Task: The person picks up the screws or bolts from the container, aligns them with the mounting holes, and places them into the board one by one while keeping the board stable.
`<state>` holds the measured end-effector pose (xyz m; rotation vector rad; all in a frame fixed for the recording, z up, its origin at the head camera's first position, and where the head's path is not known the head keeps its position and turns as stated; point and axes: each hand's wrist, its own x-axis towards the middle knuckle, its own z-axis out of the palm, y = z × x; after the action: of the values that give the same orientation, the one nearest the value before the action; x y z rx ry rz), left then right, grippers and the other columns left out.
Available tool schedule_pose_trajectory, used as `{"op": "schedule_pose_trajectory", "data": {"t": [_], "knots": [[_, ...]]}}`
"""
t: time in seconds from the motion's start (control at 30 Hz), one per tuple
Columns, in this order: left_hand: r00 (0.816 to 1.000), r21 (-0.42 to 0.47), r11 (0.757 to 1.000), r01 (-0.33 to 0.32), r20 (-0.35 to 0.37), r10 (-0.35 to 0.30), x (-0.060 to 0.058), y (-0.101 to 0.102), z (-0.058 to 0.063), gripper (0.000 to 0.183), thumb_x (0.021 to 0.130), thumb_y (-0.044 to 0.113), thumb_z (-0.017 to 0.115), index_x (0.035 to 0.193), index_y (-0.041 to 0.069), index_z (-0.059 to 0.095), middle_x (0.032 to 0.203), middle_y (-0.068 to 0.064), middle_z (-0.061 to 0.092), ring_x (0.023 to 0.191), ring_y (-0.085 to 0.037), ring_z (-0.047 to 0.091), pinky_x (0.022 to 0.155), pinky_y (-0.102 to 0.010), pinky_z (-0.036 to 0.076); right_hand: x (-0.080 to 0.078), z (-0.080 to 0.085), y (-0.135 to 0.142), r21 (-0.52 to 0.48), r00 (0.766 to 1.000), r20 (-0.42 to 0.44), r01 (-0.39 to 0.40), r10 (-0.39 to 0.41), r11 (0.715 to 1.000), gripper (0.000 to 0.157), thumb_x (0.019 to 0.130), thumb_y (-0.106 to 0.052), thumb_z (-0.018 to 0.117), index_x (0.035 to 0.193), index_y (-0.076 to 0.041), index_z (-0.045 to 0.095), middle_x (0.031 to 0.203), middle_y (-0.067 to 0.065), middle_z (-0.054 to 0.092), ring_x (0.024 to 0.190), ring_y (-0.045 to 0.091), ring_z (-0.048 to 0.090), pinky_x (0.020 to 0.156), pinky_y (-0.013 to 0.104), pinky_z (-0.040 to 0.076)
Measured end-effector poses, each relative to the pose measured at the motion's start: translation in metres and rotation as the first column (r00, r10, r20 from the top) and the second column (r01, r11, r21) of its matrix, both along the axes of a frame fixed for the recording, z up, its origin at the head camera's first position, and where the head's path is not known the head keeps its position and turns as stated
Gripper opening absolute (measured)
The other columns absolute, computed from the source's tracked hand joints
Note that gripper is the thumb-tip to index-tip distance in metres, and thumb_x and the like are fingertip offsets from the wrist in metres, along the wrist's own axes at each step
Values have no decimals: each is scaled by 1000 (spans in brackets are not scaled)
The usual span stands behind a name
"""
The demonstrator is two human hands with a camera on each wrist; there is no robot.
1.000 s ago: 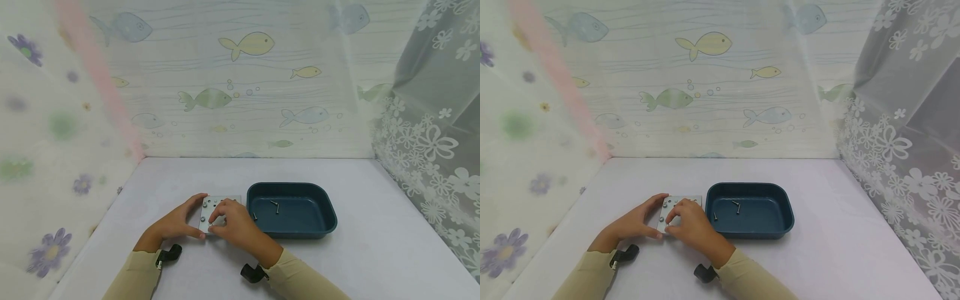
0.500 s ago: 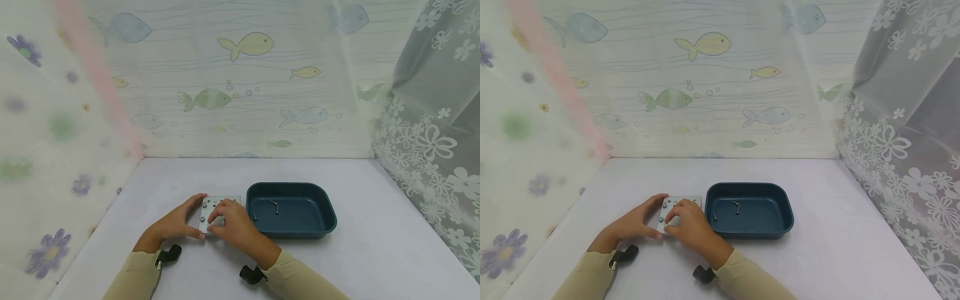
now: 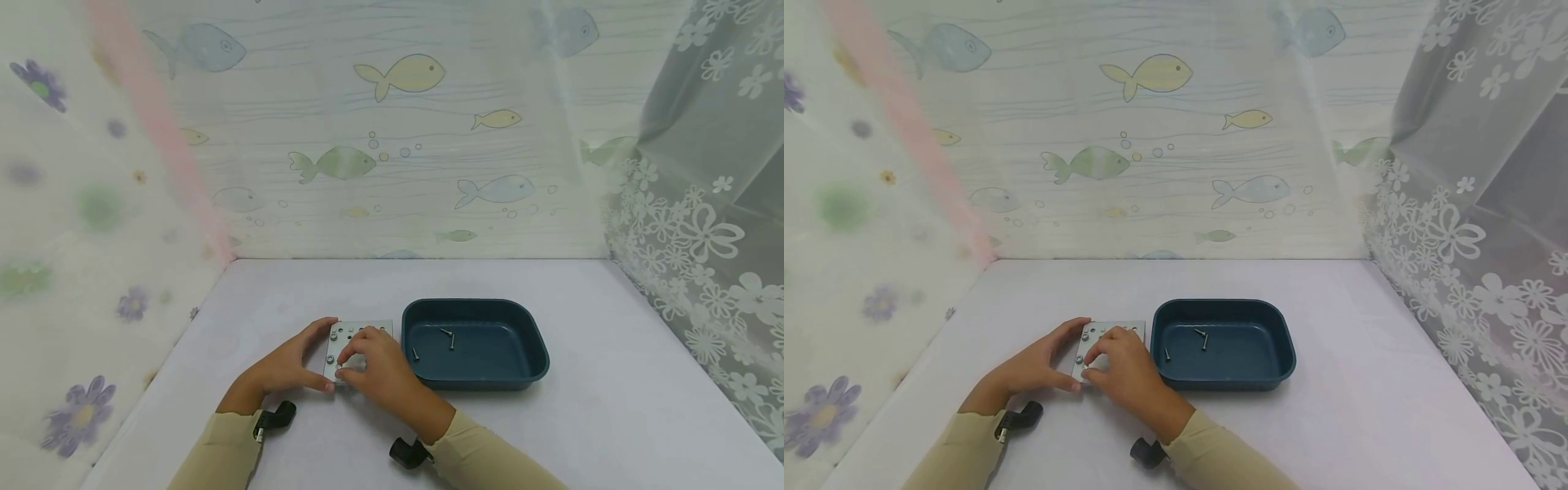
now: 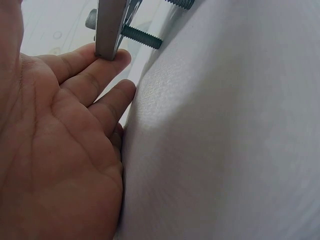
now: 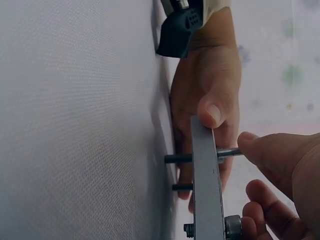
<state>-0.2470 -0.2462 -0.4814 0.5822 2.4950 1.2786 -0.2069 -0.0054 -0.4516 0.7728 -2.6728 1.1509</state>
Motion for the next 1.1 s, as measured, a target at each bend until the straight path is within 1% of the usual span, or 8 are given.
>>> {"op": "schedule_pose_trajectory", "data": {"t": [0.17, 0.3, 0.4, 0.6, 0.77, 1.0, 1.1], "knots": [[1000, 7, 1000, 10, -10, -10, -1, -1, -1, 119, 66, 39, 98, 162, 24, 29, 169, 0, 31, 158, -28, 24, 124, -66, 17, 1, 0, 0, -6, 1000, 8, 0, 0, 1000, 12, 84, -27, 88, 93, -26, 80, 107, -8, 65, 106, 12, 60, 93, 31, 53], [1000, 8, 1000, 12, -9, -12, -1, 0, -1, 120, 66, 39, 98, 162, 23, 28, 169, 0, 30, 158, -28, 23, 124, -66, 17, 1, 1, 1, -13, 1000, 12, -1, 2, 1000, 12, 85, -25, 87, 94, -25, 79, 107, -8, 65, 107, 12, 60, 93, 31, 53], [1000, 8, 1000, 8, -5, -8, -1, 0, -1, 120, 66, 39, 98, 162, 24, 28, 169, 0, 30, 158, -28, 22, 124, -67, 16, 1, 3, 1, -12, 1000, 21, -2, 2, 1000, 11, 85, -24, 86, 94, -24, 79, 107, -7, 65, 106, 12, 60, 90, 28, 53], [1000, 6, 1000, 2, 3, -2, -1, 0, -2, 119, 66, 39, 98, 162, 26, 29, 168, 2, 31, 158, -27, 22, 124, -66, 15, 1, 9, 4, -2, 997, 77, 3, -3, 1000, 9, 86, -20, 84, 95, -20, 80, 109, -5, 64, 102, 11, 60, 79, 20, 53], [1000, 0, 1000, -1, -2, 1, -2, 0, -3, 119, 65, 41, 98, 162, 27, 29, 169, 2, 30, 159, -27, 21, 125, -66, 14, 1, 10, 4, 15, 996, 86, 2, -3, 1000, 10, 86, -21, 84, 95, -21, 81, 110, -6, 65, 102, 10, 59, 78, 19, 51], [1000, 1, 1000, -3, 0, 3, -1, 1, -2, 119, 64, 41, 98, 161, 28, 30, 168, 2, 31, 158, -27, 23, 124, -67, 15, 1, 9, 4, 18, 995, 100, -6, 5, 1000, 8, 86, -20, 84, 93, -22, 81, 110, -5, 65, 100, 11, 59, 79, 22, 51], [1000, 5, 1000, -7, 9, 7, 0, 1, -1, 119, 64, 41, 98, 161, 28, 30, 168, 2, 31, 158, -27, 23, 124, -67, 15, 0, 8, 3, 37, 997, 83, 0, -3, 999, 8, 86, -21, 84, 93, -22, 81, 110, -5, 65, 104, 13, 59, 84, 26, 52]]}}
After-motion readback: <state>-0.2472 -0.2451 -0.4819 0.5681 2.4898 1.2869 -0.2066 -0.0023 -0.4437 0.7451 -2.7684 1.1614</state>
